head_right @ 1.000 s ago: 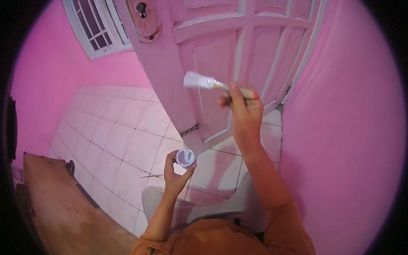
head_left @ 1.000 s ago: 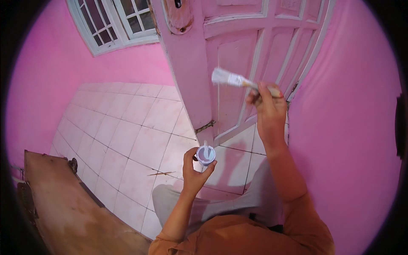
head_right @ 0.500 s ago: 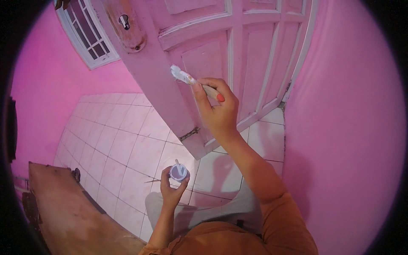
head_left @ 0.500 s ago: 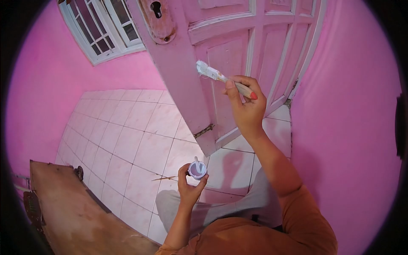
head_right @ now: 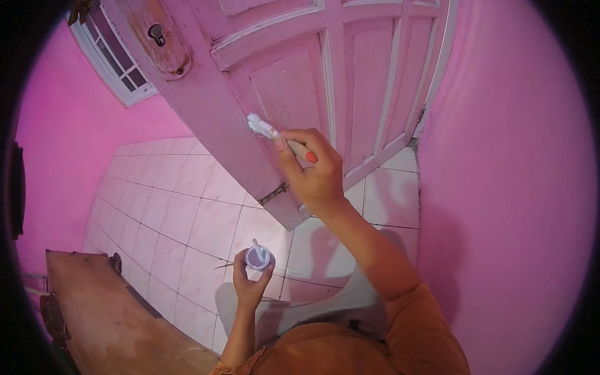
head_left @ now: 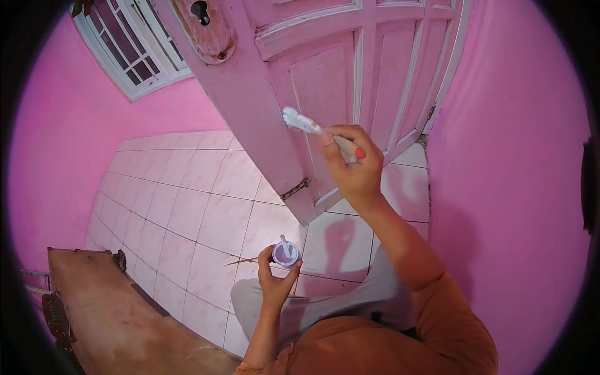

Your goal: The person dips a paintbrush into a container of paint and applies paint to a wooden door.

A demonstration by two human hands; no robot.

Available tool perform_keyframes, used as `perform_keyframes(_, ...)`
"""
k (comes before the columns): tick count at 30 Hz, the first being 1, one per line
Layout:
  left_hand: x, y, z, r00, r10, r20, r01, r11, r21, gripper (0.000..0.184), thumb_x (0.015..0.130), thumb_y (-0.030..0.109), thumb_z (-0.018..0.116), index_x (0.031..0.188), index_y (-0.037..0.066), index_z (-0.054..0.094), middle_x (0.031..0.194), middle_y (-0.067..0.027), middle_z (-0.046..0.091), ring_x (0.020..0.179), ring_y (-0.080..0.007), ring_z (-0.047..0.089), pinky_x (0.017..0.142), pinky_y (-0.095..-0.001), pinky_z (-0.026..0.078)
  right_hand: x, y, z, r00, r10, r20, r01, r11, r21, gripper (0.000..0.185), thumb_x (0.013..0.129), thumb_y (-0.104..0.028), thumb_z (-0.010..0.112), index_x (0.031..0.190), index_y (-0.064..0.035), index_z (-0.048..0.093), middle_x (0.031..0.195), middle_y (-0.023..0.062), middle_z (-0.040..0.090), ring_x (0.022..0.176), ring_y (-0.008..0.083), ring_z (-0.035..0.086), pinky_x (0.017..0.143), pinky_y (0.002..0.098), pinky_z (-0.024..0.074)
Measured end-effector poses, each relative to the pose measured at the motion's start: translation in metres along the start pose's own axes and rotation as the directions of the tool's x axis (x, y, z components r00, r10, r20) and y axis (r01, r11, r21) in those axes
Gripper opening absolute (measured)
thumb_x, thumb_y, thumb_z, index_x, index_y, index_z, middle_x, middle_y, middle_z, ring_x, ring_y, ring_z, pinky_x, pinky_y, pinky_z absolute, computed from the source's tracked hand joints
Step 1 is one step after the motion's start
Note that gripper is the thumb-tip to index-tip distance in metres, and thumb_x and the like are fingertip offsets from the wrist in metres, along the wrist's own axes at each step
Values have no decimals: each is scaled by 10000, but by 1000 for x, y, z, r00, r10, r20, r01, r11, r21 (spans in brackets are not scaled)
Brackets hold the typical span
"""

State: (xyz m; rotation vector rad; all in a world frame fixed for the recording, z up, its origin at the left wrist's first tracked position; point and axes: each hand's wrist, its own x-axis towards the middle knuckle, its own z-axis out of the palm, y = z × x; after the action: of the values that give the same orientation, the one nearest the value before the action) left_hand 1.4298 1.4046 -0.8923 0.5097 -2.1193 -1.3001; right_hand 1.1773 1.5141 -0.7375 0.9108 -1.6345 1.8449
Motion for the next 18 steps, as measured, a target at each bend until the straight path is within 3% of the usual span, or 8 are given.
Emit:
perform_keyframes(3,-1,0,-1,1000,0,9,0,1000,4,594,816,93,874,1308,10,552,1208,-98,631,1156,-222,606,1043,-370,457,22,-8,1,998,-24,-59,26,999,32,129,955,-65,775,1062,-32,713,937,76,724,813,140,691,720,277,540)
perform_keyframes(5,-1,0,-2,1000,-4,15,4,1000,5,597,817,92,875,1312,10,551,1204,-95,630,1158,-220,602,1046,-367,453,42,-18,13,983,-118,-144,135,984,114,129,955,-71,778,1059,-38,709,923,81,720,790,150,695,701,287,541)
perform_keyframes(8,-1,0,-3,1000,-16,24,16,1000,20,601,818,89,874,1317,12,548,1203,-93,627,1160,-215,595,1046,-361,448,40,-16,20,978,-167,-128,174,984,44,132,955,-77,780,1055,-42,702,920,84,721,784,173,708,690,296,542)
perform_keyframes(12,-2,-1,0,1000,-16,6,16,1000,-1,597,818,83,872,1316,13,550,1198,-88,626,1159,-210,591,1041,-357,447,-12,-2,4,999,1,34,0,999,-39,137,952,-71,779,1057,-43,696,936,89,724,800,196,718,691,303,542)
perform_keyframes(16,-4,-6,-2,1000,-13,8,12,1000,9,599,817,80,873,1317,7,550,1195,-85,628,1152,-212,594,1040,-359,449,-26,9,-6,999,-4,49,8,996,-88,145,953,-68,778,1070,-40,697,935,93,719,787,199,709,692,298,539)
perform_keyframes(18,-5,-10,-3,1000,1,3,-1,999,35,628,799,109,897,1314,2,553,1199,-95,630,1111,-215,604,993,-356,475,-11,7,-7,999,-14,-35,13,1000,-19,154,951,-70,780,1079,-38,698,935,95,716,782,202,700,698,299,540)
